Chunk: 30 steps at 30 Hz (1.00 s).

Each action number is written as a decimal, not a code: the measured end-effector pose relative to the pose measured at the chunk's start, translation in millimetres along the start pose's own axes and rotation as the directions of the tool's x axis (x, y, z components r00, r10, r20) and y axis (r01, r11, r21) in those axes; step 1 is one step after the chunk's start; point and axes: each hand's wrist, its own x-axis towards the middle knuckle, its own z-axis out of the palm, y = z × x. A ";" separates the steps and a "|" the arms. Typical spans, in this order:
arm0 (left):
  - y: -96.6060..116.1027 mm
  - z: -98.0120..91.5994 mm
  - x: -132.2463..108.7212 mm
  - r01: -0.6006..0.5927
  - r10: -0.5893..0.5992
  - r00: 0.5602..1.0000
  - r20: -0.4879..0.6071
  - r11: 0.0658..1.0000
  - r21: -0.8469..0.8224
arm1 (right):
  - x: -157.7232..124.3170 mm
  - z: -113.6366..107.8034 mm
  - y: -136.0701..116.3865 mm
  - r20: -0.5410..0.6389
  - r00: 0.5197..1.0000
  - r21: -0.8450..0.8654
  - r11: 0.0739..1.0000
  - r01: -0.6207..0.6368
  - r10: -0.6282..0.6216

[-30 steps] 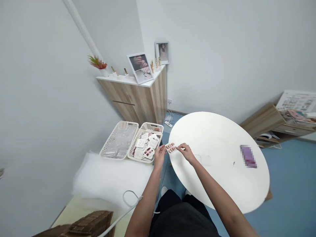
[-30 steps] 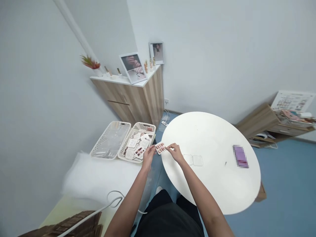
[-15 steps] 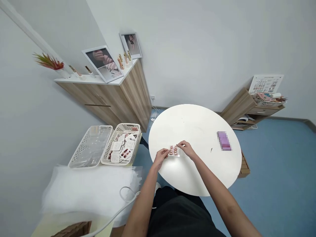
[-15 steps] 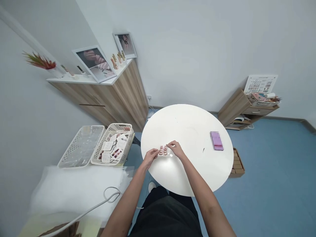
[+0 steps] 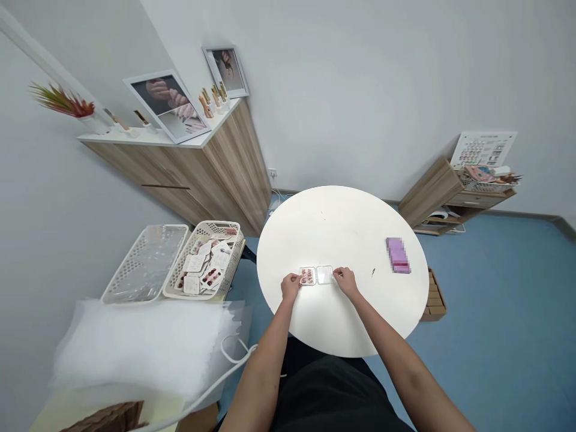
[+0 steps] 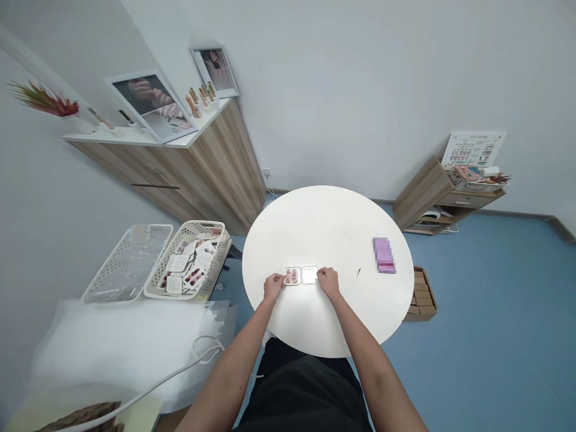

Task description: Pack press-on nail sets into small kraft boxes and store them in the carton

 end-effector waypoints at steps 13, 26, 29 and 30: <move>-10.2 8.2 -0.7 -0.039 0.066 0.991 -0.116 0.975 0.218 | -11.2 2.2 9.4 0.093 0.979 0.121 0.974 -0.192 0.181; -4.2 -1.0 -4.3 -0.072 0.014 0.988 0.152 0.922 0.380 | -3.0 9.6 -10.9 0.027 0.993 0.182 0.976 -0.120 0.117; -3.2 -2.1 -12.8 -0.133 0.041 0.975 0.220 0.897 0.421 | -4.8 9.4 -24.1 -0.001 0.998 0.170 0.983 -0.062 0.063; -3.3 -3.1 -16.2 -0.159 0.056 0.969 0.240 0.887 0.433 | -6.8 10.0 -29.4 -0.002 1.000 0.150 0.988 -0.027 0.027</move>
